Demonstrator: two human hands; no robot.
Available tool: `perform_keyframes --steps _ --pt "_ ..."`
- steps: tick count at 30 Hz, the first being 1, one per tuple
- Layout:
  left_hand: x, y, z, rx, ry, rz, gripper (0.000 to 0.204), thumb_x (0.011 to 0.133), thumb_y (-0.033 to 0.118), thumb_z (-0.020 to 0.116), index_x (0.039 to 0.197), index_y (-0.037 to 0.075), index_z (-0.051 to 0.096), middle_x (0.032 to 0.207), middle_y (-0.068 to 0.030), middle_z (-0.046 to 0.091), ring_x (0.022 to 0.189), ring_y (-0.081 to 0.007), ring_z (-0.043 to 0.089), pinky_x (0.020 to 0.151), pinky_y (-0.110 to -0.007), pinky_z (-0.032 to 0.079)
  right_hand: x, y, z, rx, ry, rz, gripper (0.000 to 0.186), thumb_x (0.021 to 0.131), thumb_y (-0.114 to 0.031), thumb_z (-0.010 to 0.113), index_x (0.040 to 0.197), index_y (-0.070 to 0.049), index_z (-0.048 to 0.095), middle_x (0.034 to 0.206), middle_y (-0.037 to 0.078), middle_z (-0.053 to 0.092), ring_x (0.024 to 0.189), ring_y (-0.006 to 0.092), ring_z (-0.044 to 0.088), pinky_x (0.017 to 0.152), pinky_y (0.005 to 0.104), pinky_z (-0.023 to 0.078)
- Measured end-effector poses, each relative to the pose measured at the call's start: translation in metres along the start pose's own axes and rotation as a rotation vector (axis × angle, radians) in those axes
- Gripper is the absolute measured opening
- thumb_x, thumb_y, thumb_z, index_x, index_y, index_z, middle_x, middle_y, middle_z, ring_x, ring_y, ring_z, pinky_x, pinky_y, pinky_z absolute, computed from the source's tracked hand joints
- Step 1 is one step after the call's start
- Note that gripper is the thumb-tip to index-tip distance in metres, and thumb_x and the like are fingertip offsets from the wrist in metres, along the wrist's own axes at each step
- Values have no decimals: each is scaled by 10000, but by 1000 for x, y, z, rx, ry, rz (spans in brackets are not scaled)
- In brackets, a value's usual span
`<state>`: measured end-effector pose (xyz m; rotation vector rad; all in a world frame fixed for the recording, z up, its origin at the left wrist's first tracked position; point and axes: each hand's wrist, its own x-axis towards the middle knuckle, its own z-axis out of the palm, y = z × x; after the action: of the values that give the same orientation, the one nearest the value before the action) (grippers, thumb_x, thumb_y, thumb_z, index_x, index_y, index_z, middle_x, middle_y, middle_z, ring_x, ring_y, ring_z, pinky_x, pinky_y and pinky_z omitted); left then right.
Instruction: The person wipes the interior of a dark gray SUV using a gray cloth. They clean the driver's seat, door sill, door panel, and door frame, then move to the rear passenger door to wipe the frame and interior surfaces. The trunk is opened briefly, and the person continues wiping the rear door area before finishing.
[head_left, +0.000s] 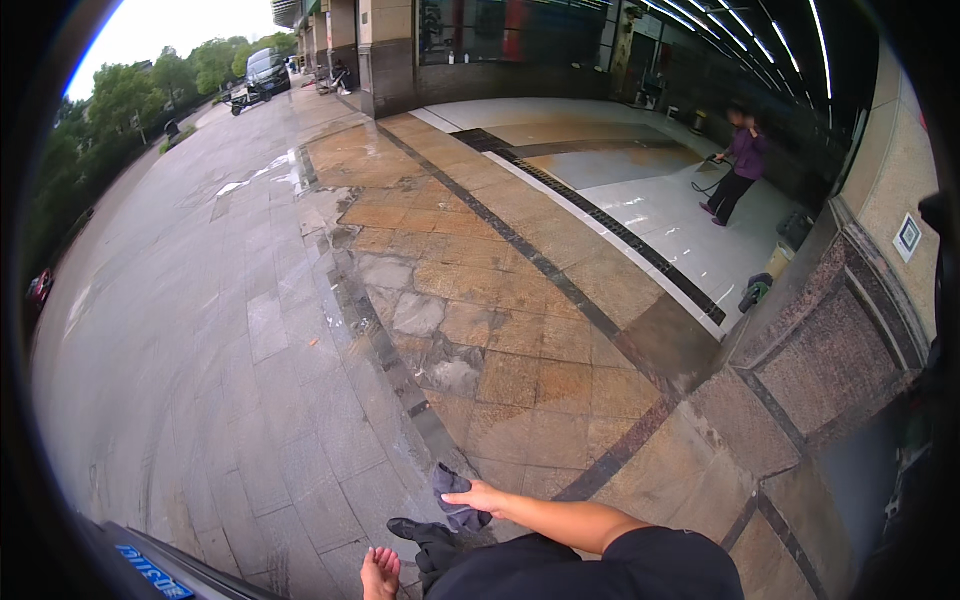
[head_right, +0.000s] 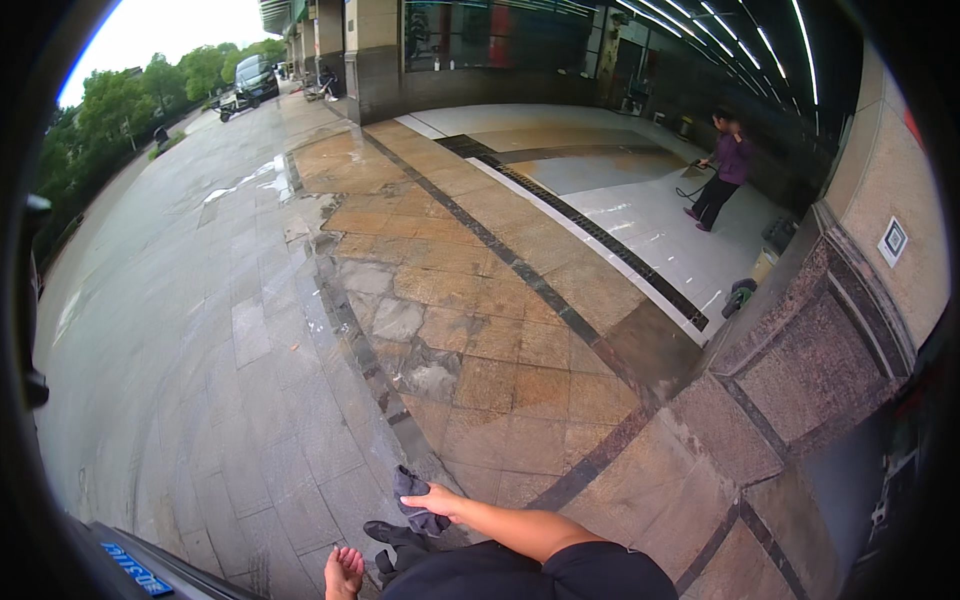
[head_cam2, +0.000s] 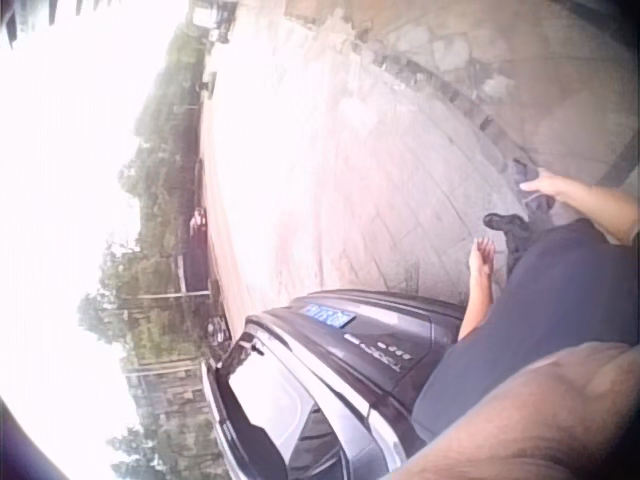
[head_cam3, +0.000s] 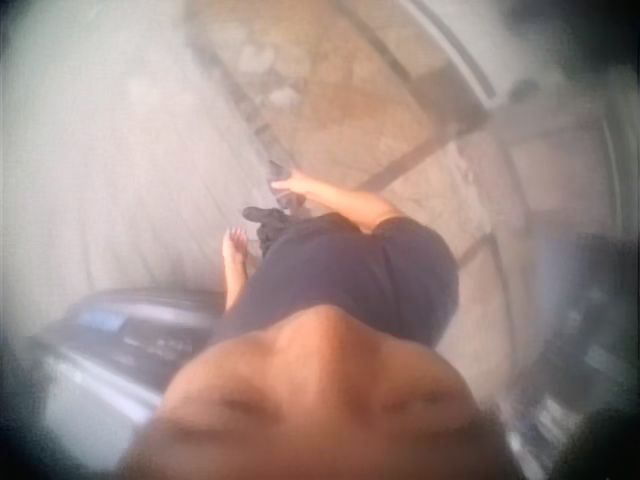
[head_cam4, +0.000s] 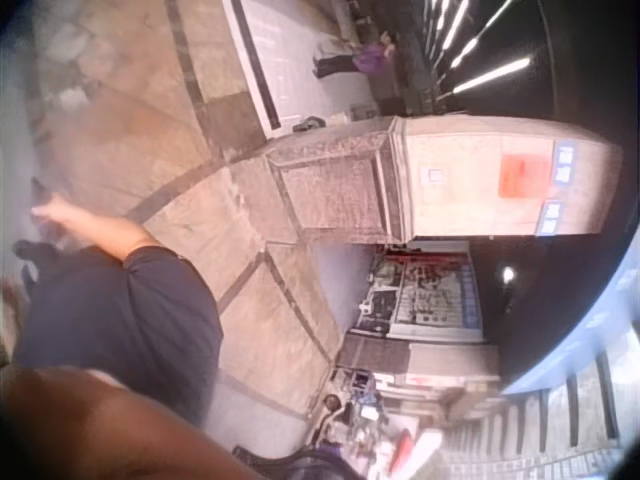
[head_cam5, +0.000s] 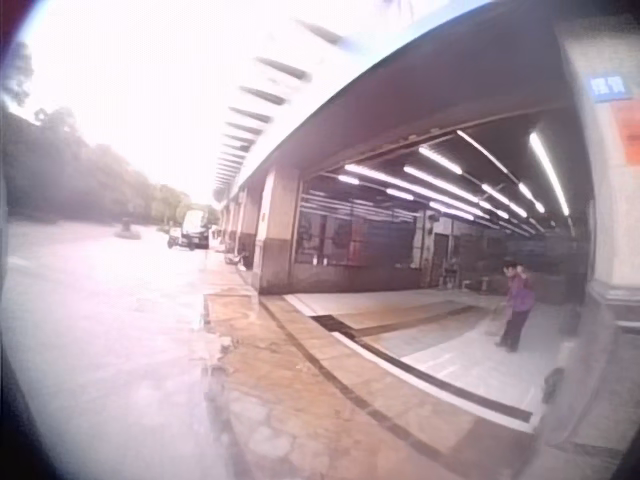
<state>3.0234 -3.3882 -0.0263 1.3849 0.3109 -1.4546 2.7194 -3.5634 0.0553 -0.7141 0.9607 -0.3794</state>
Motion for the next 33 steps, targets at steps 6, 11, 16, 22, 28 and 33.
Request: perform_keyframes --steps 6,11,16,22,28,33 --pt "60 133 -45 41 -3 -79 635 1038 397 367 1538 39 209 1592 -167 249 1460 -303 273 1204 -441 221 102 -65 61 -153 112 -14 528 852 -319 770 1271 -42 606 1184 60 666 1051 157 620 928 323 491" --pt "119 246 -74 -6 114 40 673 1035 410 362 1556 57 125 1609 -164 197 1451 -314 286 1217 -453 175 166 -114 92 15 209 -24 521 853 -306 773 1266 -36 609 1203 61 657 1057 160 620 925 324 492" --pt "144 296 -82 -210 272 105 609 985 390 539 1443 21 384 1457 -161 437 1297 -299 481 1060 -391 418 252 -129 65 23 309 111 430 841 -265 783 1160 -11 645 1061 103 691 865 211 686 762 389 573" --pt "107 355 -110 -727 410 438 647 961 338 624 1450 9 356 1502 -197 380 1363 -337 408 1085 -414 408 394 -138 -10 -135 477 312 281 926 -193 664 1120 -12 575 917 126 655 793 326 668 681 526 561" --pt "7 448 -198 -1186 806 981 588 893 335 722 1354 60 482 1366 -100 500 1180 -254 522 948 -359 489 613 -216 57 -790 270 525 372 874 -115 704 1203 29 605 1041 108 686 892 279 674 814 443 543" --pt "-37 513 -270 -1246 876 1326 627 831 332 794 1323 68 507 1382 -69 476 1194 -229 496 960 -338 466 779 -299 283 -806 -109 49 365 890 -157 702 1211 -13 604 1046 97 674 880 258 666 786 397 550"
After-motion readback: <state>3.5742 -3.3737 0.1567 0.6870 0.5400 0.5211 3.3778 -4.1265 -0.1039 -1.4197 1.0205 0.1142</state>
